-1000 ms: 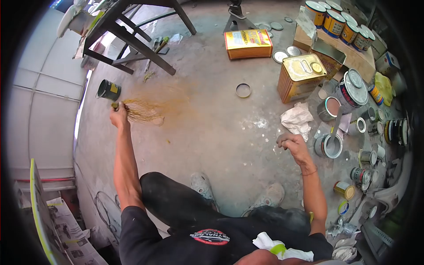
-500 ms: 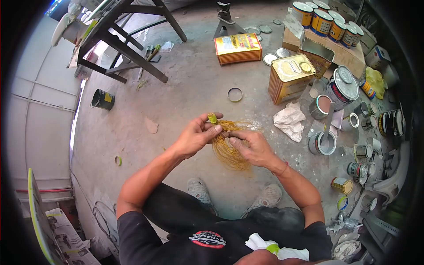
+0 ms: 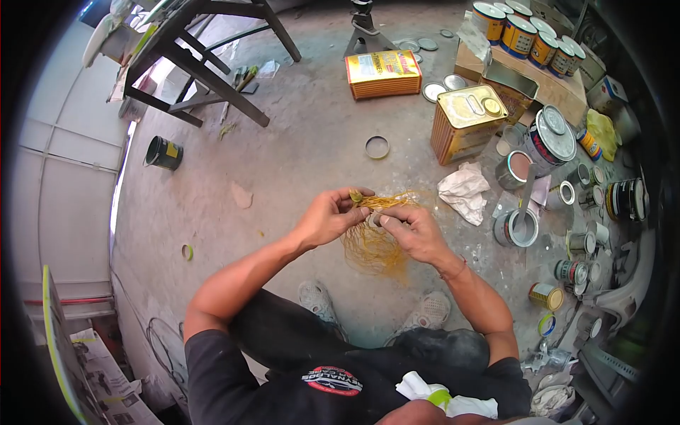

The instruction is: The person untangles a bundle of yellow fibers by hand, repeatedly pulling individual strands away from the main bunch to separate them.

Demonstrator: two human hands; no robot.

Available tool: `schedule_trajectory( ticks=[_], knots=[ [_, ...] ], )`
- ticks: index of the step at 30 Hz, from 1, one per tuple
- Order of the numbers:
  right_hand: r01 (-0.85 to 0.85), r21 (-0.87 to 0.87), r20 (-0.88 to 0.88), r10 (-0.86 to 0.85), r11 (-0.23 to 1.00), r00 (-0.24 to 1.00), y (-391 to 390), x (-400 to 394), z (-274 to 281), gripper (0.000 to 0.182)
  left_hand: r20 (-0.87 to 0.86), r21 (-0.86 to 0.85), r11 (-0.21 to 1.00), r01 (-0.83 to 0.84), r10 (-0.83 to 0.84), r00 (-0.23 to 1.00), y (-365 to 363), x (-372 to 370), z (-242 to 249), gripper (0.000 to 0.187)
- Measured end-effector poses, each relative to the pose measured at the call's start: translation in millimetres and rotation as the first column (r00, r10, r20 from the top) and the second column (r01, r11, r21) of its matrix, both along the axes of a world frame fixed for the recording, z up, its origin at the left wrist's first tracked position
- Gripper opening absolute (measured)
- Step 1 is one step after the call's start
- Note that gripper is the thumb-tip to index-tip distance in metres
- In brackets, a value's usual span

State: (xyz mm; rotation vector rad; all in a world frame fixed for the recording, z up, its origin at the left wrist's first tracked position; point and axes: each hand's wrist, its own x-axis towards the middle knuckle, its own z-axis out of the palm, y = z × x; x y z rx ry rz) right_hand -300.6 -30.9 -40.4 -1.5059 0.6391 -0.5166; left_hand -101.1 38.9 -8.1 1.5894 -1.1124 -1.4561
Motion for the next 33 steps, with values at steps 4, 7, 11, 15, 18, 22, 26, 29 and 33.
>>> schedule_trajectory(
  ticks=[4, 7, 11, 15, 18, 22, 26, 29, 33],
  knots=[
    [-0.108, 0.358, 0.169, 0.049, 0.927, 0.984, 1.3, 1.1, -17.7, 0.024, -0.041, 0.004, 0.989, -0.147, 0.147, 0.988, -6.2, 15.9, -8.9, 0.035],
    [-0.314, 0.397, 0.169, 0.268, 0.862, 0.949, -3.1, -7.8, -19.1, 0.027, -0.005, -0.072, 0.960, -0.272, 0.272, 0.962, -17.5, 41.5, -10.4, 0.033],
    [-0.314, 0.649, 0.398, 0.043, 0.693, 0.916, 1.8, -3.4, -43.9, 0.027, 0.073, -0.150, 0.901, -0.407, 0.421, 0.904, -21.7, 68.4, -5.6, 0.031],
    [-0.303, 0.613, 0.307, 0.133, 0.729, 0.942, 8.0, -6.1, -16.6, 0.026, 0.186, -0.226, 0.882, -0.413, 0.456, 0.871, -23.5, 91.7, -20.4, 0.030],
    [-0.329, 0.412, 0.214, 0.261, 0.850, 0.941, 10.6, -7.7, -22.3, 0.026, 0.146, -0.284, 0.848, -0.447, 0.499, 0.854, -28.2, 110.1, -22.4, 0.027],
    [-0.373, 0.340, -0.003, 0.398, 0.863, 0.917, 15.0, -20.9, -22.6, 0.024, 0.098, -0.606, 0.484, -0.631, 0.833, 0.545, -27.5, 197.7, -24.5, 0.021],
    [-0.295, 0.287, -0.137, 0.343, 0.912, 0.929, 4.8, -53.2, -36.0, 0.025, 0.054, -0.593, -0.002, -0.805, 0.998, -0.042, 41.1, 314.4, -28.0, 0.015],
    [-0.178, 0.255, -0.209, 0.234, 0.950, 0.949, -15.5, -71.5, -60.7, 0.026, 0.141, -0.583, 0.133, -0.801, 0.988, 0.061, 56.6, 313.9, -41.4, 0.016],
    [0.038, 0.035, -0.241, -0.028, 0.999, 0.970, -28.5, -56.0, -48.4, 0.025, 0.223, -0.249, 0.696, -0.673, 0.718, 0.659, 19.1, 233.3, -15.5, 0.028]
  ],
)
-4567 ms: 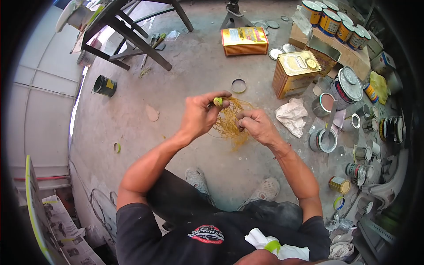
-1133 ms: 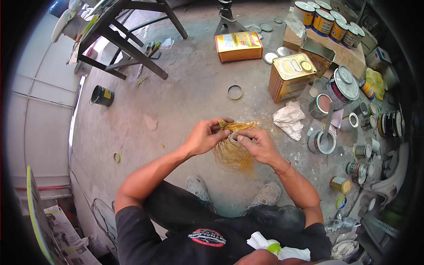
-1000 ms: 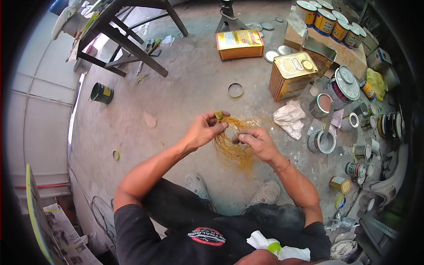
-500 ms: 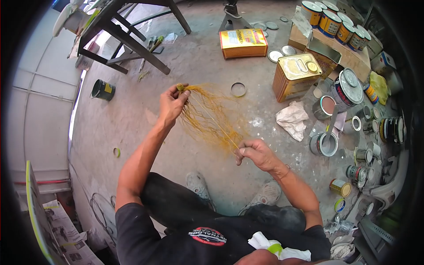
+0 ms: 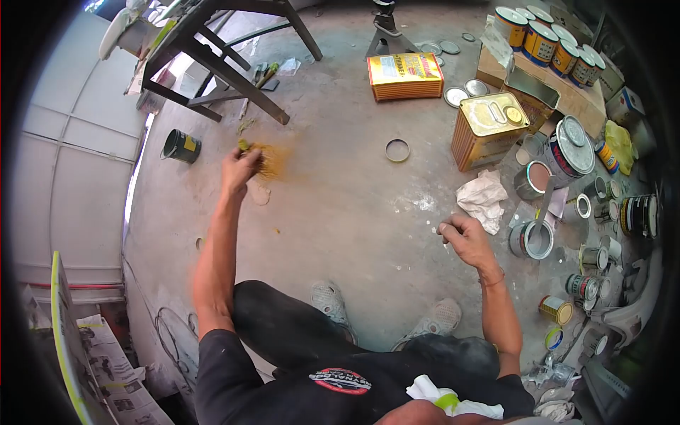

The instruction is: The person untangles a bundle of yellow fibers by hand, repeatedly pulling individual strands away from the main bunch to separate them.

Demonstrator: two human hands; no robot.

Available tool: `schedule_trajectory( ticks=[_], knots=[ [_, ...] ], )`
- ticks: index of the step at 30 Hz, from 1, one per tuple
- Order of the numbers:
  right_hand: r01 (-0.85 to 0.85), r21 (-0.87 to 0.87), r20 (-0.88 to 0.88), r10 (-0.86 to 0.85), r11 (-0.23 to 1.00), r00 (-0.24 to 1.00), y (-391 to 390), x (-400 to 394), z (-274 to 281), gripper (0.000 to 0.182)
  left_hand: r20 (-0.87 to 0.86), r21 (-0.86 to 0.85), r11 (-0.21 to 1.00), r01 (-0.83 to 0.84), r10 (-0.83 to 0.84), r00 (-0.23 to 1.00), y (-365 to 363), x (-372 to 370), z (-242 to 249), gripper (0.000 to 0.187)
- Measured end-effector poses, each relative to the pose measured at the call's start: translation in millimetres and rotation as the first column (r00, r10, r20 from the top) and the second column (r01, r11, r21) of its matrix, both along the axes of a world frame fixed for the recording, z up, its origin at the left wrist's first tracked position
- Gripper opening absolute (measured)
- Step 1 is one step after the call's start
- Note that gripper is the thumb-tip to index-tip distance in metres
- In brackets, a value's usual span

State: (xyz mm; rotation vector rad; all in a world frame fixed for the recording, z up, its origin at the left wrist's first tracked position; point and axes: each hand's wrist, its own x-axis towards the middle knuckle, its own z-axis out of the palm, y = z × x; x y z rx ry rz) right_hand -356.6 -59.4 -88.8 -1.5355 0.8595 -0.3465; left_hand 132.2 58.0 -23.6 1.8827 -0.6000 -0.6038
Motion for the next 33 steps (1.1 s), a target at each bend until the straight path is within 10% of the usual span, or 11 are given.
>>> schedule_trajectory(
  ticks=[4, 10, 12, 15, 23, 26, 28, 33],
  knots=[
    [-0.161, -0.071, 0.190, 0.172, 0.984, 0.967, 13.6, 28.7, 47.4, 0.027, -0.151, 0.012, 0.900, 0.435, -0.429, 0.891, -29.8, -110.2, 40.7, 0.034],
    [0.094, -0.372, 0.347, 0.044, 0.924, 0.937, 35.1, 72.7, 48.8, 0.029, -0.256, -0.049, 0.720, 0.693, -0.679, 0.688, -26.5, -210.6, 39.7, 0.037],
    [-0.092, 0.073, 0.378, 0.058, 0.993, 0.924, 34.2, 67.9, 45.2, 0.031, -0.316, -0.127, 0.680, 0.722, -0.718, 0.621, -23.0, -224.3, 41.1, 0.034],
    [-0.296, 0.129, 0.272, 0.254, 0.946, 0.928, 26.1, 56.6, 39.7, 0.031, -0.185, 0.039, 0.632, 0.774, -0.756, 0.627, -21.6, -231.1, 39.5, 0.031],
    [-0.083, 0.115, 0.300, 0.045, 0.990, 0.953, 26.0, 56.4, 45.3, 0.027, -0.133, 0.066, 0.697, 0.714, -0.703, 0.699, -23.0, -243.4, 35.8, 0.028],
    [-0.012, -0.026, 0.186, 0.017, 1.000, 0.982, 24.0, 56.9, 47.5, 0.024, 0.248, 0.338, 0.684, 0.646, -0.727, 0.640, -27.6, -244.2, 38.3, 0.026],
    [-0.002, -0.043, 0.212, 0.011, 0.999, 0.977, 25.7, 58.0, 43.5, 0.024, 0.013, -0.024, 0.830, 0.557, -0.557, 0.830, -32.1, -236.6, 20.1, 0.023],
    [-0.065, -0.034, 0.137, 0.069, 0.997, 0.988, 43.9, 39.3, 43.1, 0.025, 0.191, -0.143, 0.978, 0.154, -0.125, 0.974, -59.5, -110.8, -6.0, 0.022]
  ],
)
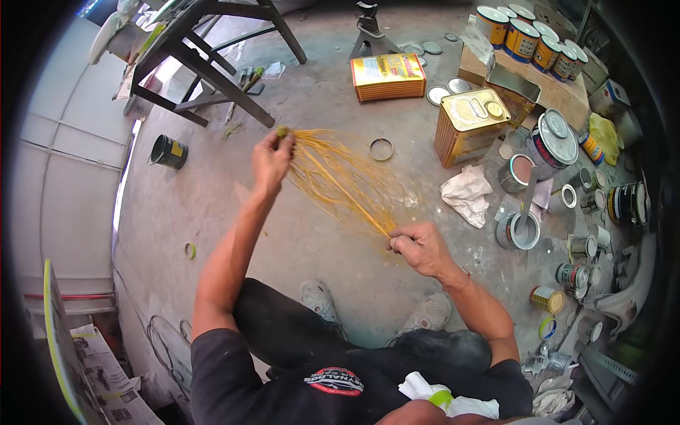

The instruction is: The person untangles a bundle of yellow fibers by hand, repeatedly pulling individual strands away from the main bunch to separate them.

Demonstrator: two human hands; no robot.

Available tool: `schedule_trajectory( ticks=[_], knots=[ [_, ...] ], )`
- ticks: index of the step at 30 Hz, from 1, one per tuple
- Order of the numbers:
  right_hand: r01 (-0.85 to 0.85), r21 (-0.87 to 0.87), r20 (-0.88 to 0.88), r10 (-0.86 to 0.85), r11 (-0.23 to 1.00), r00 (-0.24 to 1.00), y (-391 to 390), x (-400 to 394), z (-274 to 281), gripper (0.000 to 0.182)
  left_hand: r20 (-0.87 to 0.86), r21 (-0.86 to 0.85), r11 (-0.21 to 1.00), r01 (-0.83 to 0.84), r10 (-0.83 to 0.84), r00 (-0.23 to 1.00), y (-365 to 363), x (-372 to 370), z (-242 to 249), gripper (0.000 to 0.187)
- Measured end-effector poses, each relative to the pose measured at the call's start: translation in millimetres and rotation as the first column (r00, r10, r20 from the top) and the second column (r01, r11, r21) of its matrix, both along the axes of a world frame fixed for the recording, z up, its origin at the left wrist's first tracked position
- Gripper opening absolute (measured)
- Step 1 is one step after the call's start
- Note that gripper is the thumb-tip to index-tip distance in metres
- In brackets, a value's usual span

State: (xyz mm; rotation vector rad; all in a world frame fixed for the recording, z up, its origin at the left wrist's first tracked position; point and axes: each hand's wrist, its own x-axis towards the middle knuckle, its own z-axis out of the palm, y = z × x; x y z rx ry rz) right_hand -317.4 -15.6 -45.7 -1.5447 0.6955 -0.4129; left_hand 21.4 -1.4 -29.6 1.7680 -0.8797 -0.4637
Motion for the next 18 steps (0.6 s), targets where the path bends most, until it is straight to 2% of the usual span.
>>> schedule_trajectory(
  ticks=[2, 4, 6, 8, 9, 10, 11, 12, 13, 14, 15, 17, 18],
  knots=[
    [-0.030, -0.020, -0.016, 0.030, 0.999, 0.999, 3.3, -13.7, -4.7, 0.025, 0.048, 0.014, 0.987, -0.162, 0.161, 0.986, 17.8, 67.3, -7.9, 0.022],
    [-0.054, -0.036, -0.024, 0.053, 0.998, 0.998, -1.0, -25.9, -9.8, 0.025, 0.309, 0.069, 0.876, -0.478, 0.437, 0.845, 48.1, 148.8, -33.1, 0.022],
    [-0.080, -0.009, -0.121, 0.078, 0.997, 0.990, -14.4, -43.4, -11.7, 0.026, 0.397, 0.081, 0.746, -0.661, 0.584, 0.708, 84.3, 191.6, -43.6, 0.029],
    [-0.053, 0.047, -0.180, 0.061, 0.997, 0.982, -30.9, -68.2, -15.0, 0.027, 0.302, 0.089, 0.454, -0.886, 0.836, 0.459, 112.0, 203.6, -26.4, 0.027],
    [0.054, 0.045, -0.119, -0.048, 0.998, 0.992, -42.9, -89.8, -24.8, 0.025, 0.300, 0.084, 0.449, -0.890, 0.840, 0.452, 133.9, 208.5, -29.3, 0.027],
    [0.167, 0.047, -0.049, -0.165, 0.985, 0.985, -52.5, -101.1, -32.0, 0.025, 0.222, 0.096, 0.499, -0.861, 0.833, 0.507, 150.9, 215.8, -34.9, 0.024],
    [0.173, 0.049, -0.042, -0.171, 0.984, 0.984, -54.1, -97.6, -27.8, 0.025, 0.151, 0.113, 0.552, -0.826, 0.812, 0.563, 158.1, 221.4, -36.9, 0.023],
    [0.276, 0.048, -0.028, -0.275, 0.960, 0.961, -55.5, -93.9, -18.9, 0.024, 0.005, 0.154, 0.794, -0.589, 0.595, 0.804, 147.9, 208.5, -34.4, 0.024],
    [0.371, 0.047, -0.016, -0.371, 0.927, 0.929, -56.7, -88.9, -10.8, 0.024, -0.152, 0.145, 0.946, -0.290, 0.311, 0.938, 128.5, 179.5, -28.9, 0.025],
    [0.364, 0.047, -0.014, -0.364, 0.930, 0.931, -57.1, -79.4, -3.4, 0.024, -0.144, 0.175, 0.973, -0.150, 0.176, 0.974, 103.3, 144.3, -13.3, 0.026],
    [0.243, -0.048, -0.045, -0.245, 0.969, 0.968, -54.9, -65.4, 5.2, 0.024, -0.138, 0.204, 0.979, -0.002, 0.031, 0.990, 78.6, 106.8, 7.3, 0.026],
    [0.041, -0.169, -0.070, -0.053, 0.985, 0.996, -44.4, -37.4, 15.6, 0.025, -0.241, 0.268, 0.940, 0.210, -0.145, 0.959, 47.9, 48.2, 39.2, 0.027],
    [-0.031, -0.206, -0.057, 0.019, 0.978, 0.998, -37.3, -23.5, 20.5, 0.026, -0.260, 0.238, 0.921, 0.309, -0.247, 0.934, 39.0, 22.9, 53.1, 0.028]
  ],
)
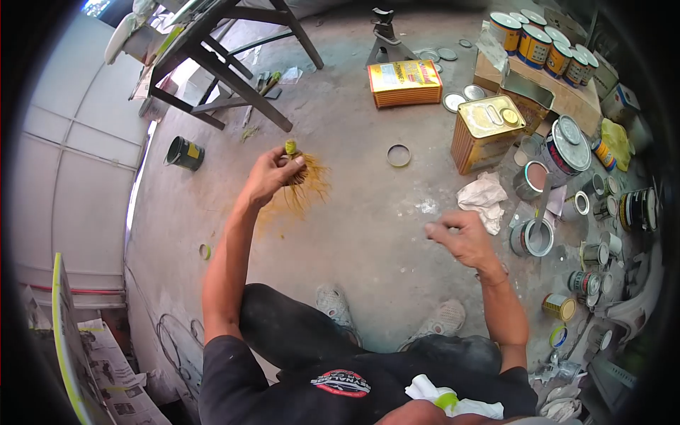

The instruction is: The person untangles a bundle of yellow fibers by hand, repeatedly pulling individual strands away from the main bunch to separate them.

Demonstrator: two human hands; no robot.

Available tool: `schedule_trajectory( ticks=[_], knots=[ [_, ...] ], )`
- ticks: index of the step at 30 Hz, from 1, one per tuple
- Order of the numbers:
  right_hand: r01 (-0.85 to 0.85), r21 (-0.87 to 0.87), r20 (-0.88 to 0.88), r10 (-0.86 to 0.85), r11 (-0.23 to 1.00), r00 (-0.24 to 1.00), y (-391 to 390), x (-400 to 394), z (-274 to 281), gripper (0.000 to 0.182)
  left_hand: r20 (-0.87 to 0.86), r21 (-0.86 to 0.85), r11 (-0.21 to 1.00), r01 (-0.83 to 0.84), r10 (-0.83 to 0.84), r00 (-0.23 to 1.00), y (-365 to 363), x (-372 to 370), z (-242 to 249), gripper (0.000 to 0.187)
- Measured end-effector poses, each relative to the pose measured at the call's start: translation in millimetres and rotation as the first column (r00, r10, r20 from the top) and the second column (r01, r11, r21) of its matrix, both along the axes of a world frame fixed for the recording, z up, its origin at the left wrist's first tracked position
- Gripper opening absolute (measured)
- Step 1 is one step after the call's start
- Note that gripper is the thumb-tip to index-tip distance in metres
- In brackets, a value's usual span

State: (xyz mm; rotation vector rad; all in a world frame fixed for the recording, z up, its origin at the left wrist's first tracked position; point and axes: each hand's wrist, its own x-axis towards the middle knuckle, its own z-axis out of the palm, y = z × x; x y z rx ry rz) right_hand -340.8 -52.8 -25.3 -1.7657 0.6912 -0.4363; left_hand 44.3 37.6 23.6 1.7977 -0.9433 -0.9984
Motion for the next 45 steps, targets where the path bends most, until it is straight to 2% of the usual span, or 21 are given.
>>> schedule_trajectory(
  ticks=[1, 2, 3, 5, 8, 11, 15, 17, 18, 20, 23, 24, 26, 30, 32, 33, 35, 39, 42, 44, 45],
  knots=[
    [-0.009, -0.025, 0.098, 0.011, 1.000, 0.995, 11.2, 14.0, 8.3, 0.026, -0.028, -0.025, 0.995, 0.099, -0.100, 0.995, -1.6, -25.7, 9.6, 0.030],
    [-0.017, -0.053, 0.194, 0.027, 0.998, 0.981, 21.0, 26.8, 15.3, 0.026, -0.033, -0.030, 0.993, 0.115, -0.116, 0.993, -2.9, -50.5, 16.1, 0.030],
    [-0.004, -0.058, 0.187, 0.015, 0.998, 0.982, 28.6, 37.5, 16.6, 0.026, -0.010, -0.010, 0.985, 0.174, -0.174, 0.985, -1.6, -74.0, 20.5, 0.029],
    [-0.007, 0.081, 0.272, -0.015, 0.997, 0.962, 38.7, 49.5, 7.1, 0.026, -0.004, 0.004, 0.973, 0.230, -0.230, 0.973, 7.1, -112.6, 17.7, 0.029],
    [-0.011, -0.021, 0.219, 0.015, 1.000, 0.976, 42.0, 50.2, -6.1, 0.029, -0.042, 0.080, 0.952, 0.294, -0.292, 0.956, 24.7, -143.6, 12.7, 0.025],
    [0.005, -0.074, 0.102, 0.003, 0.997, 0.995, 42.4, 39.7, -12.6, 0.028, -0.207, 0.072, 0.950, 0.304, -0.284, 0.936, 31.3, -150.1, 8.2, 0.027],
    [-0.060, -0.157, 0.126, 0.080, 0.986, 0.989, 28.8, 27.6, -17.1, 0.027, -0.234, 0.099, 0.927, 0.363, -0.333, 0.913, 28.6, -160.0, 6.1, 0.028],
    [-0.265, 0.043, 0.009, 0.265, 0.963, 0.964, 24.4, 24.2, -9.6, 0.026, 0.161, 0.422, 0.831, 0.363, -0.463, 0.872, 19.4, -174.6, 31.0, 0.026],
    [-0.268, 0.052, 0.007, 0.268, 0.962, 0.963, 26.7, 23.4, -12.2, 0.026, 0.154, 0.427, 0.828, 0.362, -0.461, 0.874, 21.1, -175.4, 25.0, 0.026],
    [-0.232, 0.117, 0.046, 0.229, 0.966, 0.972, 28.0, 26.3, -17.5, 0.027, 0.178, 0.251, 0.902, 0.353, -0.401, 0.899, 23.6, -171.4, 8.6, 0.025],
    [-0.244, 0.122, 0.103, 0.232, 0.962, 0.967, 26.9, 33.4, -24.7, 0.028, 0.176, 0.150, 0.923, 0.353, -0.376, 0.910, 24.8, -168.6, -6.6, 0.025],
    [-0.244, 0.122, 0.102, 0.232, 0.962, 0.967, 25.0, 33.6, -25.0, 0.028, 0.175, 0.150, 0.923, 0.353, -0.376, 0.910, 22.9, -169.6, -2.9, 0.025],
    [-0.325, 0.269, 0.132, 0.300, 0.907, 0.945, 22.4, 33.0, -27.0, 0.029, 0.163, 0.261, 0.904, 0.338, -0.387, 0.908, 19.1, -172.5, 6.7, 0.025],
    [-0.291, 0.274, 0.074, 0.282, 0.917, 0.957, 22.4, 34.5, -24.8, 0.025, 0.095, 0.215, 0.911, 0.353, -0.379, 0.921, 18.4, -165.9, -15.0, 0.023],
    [-0.097, 0.313, 0.073, 0.077, 0.945, 0.994, 23.5, 36.8, -32.9, 0.021, -0.081, 0.074, 0.945, 0.318, -0.312, 0.947, 16.0, -162.7, -26.1, 0.021],
    [-0.100, 0.316, 0.070, 0.082, 0.944, 0.994, 24.8, 39.2, -35.1, 0.021, -0.085, 0.076, 0.947, 0.313, -0.307, 0.948, 12.9, -157.4, -32.5, 0.021],
    [-0.068, 0.550, 0.236, -0.076, 0.833, 0.969, 27.6, 46.0, -39.4, 0.019, -0.167, 0.009, 0.953, 0.303, -0.297, 0.940, 4.3, -144.4, -42.0, 0.019],
    [-0.145, 0.615, 0.263, -0.028, 0.775, 0.964, 24.3, 49.8, -54.7, 0.019, -0.050, 0.096, 0.954, 0.285, -0.281, 0.958, -5.1, -137.0, -26.9, 0.018],
    [-0.134, 0.594, 0.221, 0.000, 0.793, 0.975, 18.7, 47.3, -58.3, 0.020, -0.041, 0.034, 0.976, 0.213, -0.212, 0.976, -9.3, -115.2, -23.4, 0.018],
    [-0.214, 0.484, 0.169, 0.149, 0.849, 0.974, 15.0, 42.5, -49.7, 0.022, 0.081, -0.141, 0.989, 0.049, -0.038, 0.996, -10.9, -104.1, -18.2, 0.021],
    [-0.210, 0.487, 0.171, 0.143, 0.848, 0.975, 12.5, 40.8, -45.5, 0.022, 0.097, -0.151, 0.989, -0.003, 0.018, 0.995, -12.5, -100.1, -9.2, 0.018]
  ],
)
